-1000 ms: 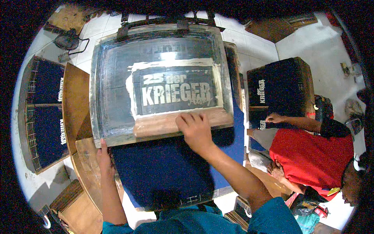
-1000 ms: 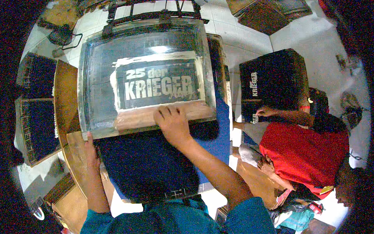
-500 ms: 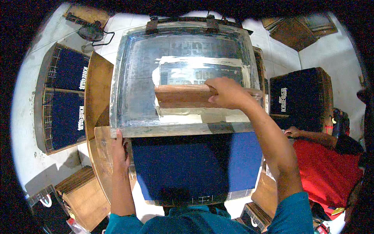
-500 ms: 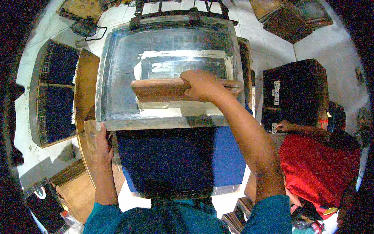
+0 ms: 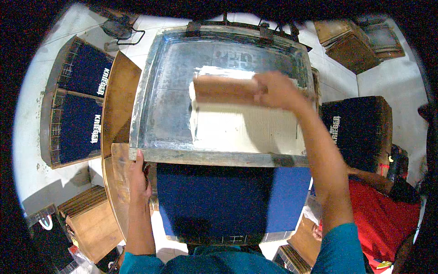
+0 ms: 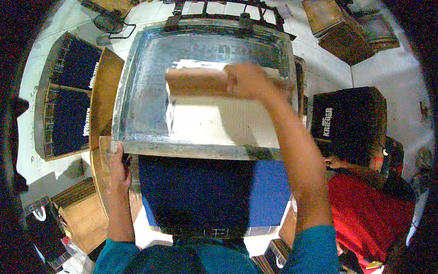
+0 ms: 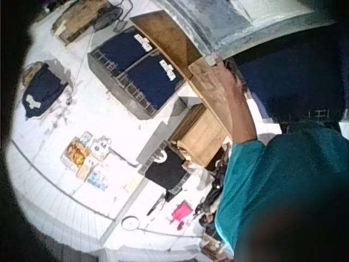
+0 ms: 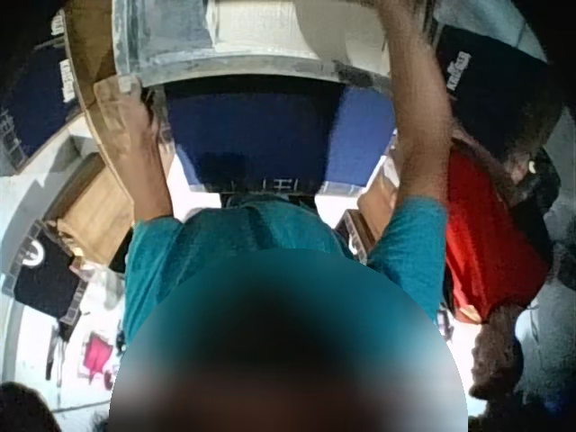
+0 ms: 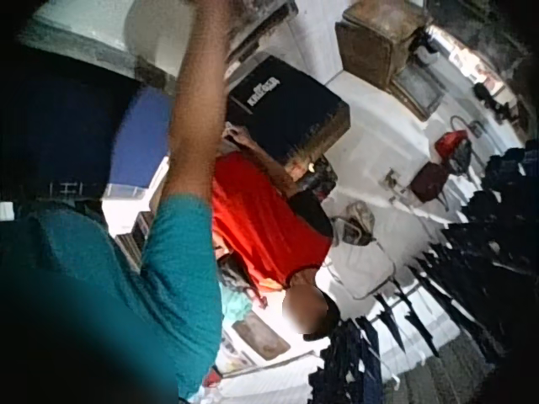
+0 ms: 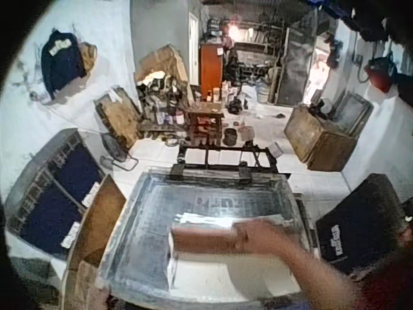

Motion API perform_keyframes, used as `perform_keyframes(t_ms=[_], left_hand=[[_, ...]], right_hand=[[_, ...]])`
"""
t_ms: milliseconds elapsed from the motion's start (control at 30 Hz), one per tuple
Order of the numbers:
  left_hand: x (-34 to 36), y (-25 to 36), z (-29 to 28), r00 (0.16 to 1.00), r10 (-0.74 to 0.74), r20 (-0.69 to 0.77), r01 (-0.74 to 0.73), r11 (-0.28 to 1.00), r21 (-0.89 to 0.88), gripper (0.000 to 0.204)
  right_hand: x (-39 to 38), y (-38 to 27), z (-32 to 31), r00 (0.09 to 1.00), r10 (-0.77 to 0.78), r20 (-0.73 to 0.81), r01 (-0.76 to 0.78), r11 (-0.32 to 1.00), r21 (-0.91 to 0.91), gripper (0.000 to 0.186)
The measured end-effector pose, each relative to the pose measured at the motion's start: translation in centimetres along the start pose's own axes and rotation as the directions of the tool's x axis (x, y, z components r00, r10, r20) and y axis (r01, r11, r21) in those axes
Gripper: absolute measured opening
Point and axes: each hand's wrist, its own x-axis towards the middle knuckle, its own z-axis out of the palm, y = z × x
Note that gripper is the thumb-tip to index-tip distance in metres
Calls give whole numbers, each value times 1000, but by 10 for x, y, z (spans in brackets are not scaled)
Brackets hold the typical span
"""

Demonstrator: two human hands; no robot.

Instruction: The person repeatedly places a dark blue t-shirt under a screen printing frame, uses a squeegee to pull white ink across the screen, and lifts the frame to reveal the printed design. They continue this cycle for several shirts, then label a container with a marker.

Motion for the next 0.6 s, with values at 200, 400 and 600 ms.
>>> perform_keyframes(t_ms=[200,400,600], left_hand=[[2,2,-11,999,-31,-16,31,999,13,47],[4,2,-15,998,-54,-21,51,994,-97,46],[-23,25,-4,998,-48,-52,41,992,-123,44]], right_hand=[[82,58,-22,991,-118,66,116,992,40,47],[-72,-64,35,980,97,-172,-126,978,-165,20],[-159,-118,50,955,47,-292,-74,994,-80,33]])
